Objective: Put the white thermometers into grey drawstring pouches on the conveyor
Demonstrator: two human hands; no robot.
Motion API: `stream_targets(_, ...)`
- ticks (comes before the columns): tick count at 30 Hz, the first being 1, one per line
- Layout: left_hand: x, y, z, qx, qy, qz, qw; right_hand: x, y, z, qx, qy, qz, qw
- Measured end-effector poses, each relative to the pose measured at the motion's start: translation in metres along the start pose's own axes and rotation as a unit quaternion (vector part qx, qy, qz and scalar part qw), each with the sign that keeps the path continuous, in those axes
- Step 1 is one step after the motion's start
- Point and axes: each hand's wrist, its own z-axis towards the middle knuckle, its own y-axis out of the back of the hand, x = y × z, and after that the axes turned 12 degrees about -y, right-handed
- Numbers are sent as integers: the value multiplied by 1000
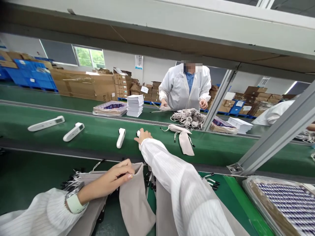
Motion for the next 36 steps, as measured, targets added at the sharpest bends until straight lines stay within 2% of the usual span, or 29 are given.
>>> stream_targets(2, -1, -1, 0, 7, 5, -11, 1000, 3, -11, 9, -19, -27, 12, 999)
stream_targets(4, -2, 1, 0, 6, 9, -27, 1000, 4, -10, 9, -16, -40, 41, 998)
stream_targets(6, -3, 2, 0, 0, 13, -47, 999, 4, 2, -2, -5, -35, 75, 997)
stream_targets(8, -3, 3, 0, -5, 17, -70, 997, 2, 22, -21, 32, -3, 151, 988)
stream_targets(10, -3, 3, 0, -12, 17, -90, 996, 0, 43, -47, 101, 51, 286, 952)
stream_targets(12, -4, 2, 0, -20, 17, -103, 994, -5, 59, -71, 173, 98, 412, 889)
stream_targets(13, -5, 0, -1, -23, 18, -106, 994, -8, 63, -81, 198, 109, 448, 865)
stream_targets(14, -5, -1, -1, -24, 19, -108, 994, -12, 65, -89, 216, 110, 460, 854)
stream_targets(15, -6, -2, -1, -22, 19, -108, 994, -15, 64, -94, 235, 105, 456, 852)
stream_targets(17, -7, -4, -2, -29, 19, -101, 994, -22, 60, -99, 277, 100, 406, 865)
stream_targets(20, -8, -4, -2, -93, 32, -51, 994, -29, 50, -103, 362, 101, 246, 894)
stream_targets(23, -8, 0, -1, -155, 59, 8, 986, -29, 42, -110, 412, 73, 136, 898)
stream_targets(25, -8, 5, -1, -190, 74, 25, 979, -28, 39, -117, 396, 65, 113, 909)
stream_targets(28, -10, 11, -1, -241, 76, 46, 966, -29, 36, -124, 317, 110, 77, 939)
stream_targets(30, -12, 13, 0, -250, 67, 68, 963, -32, 31, -126, 260, 167, 47, 950)
stream_targets(32, -15, 14, 0, -252, 60, 91, 962, -34, 25, -128, 241, 205, 17, 948)
stream_targets(34, -17, 15, 0, -251, 62, 102, 961, -35, 22, -129, 236, 216, 19, 947)
stream_targets(36, -20, 18, 0, -242, 97, 101, 960, -34, 24, -125, 170, 223, 59, 958)
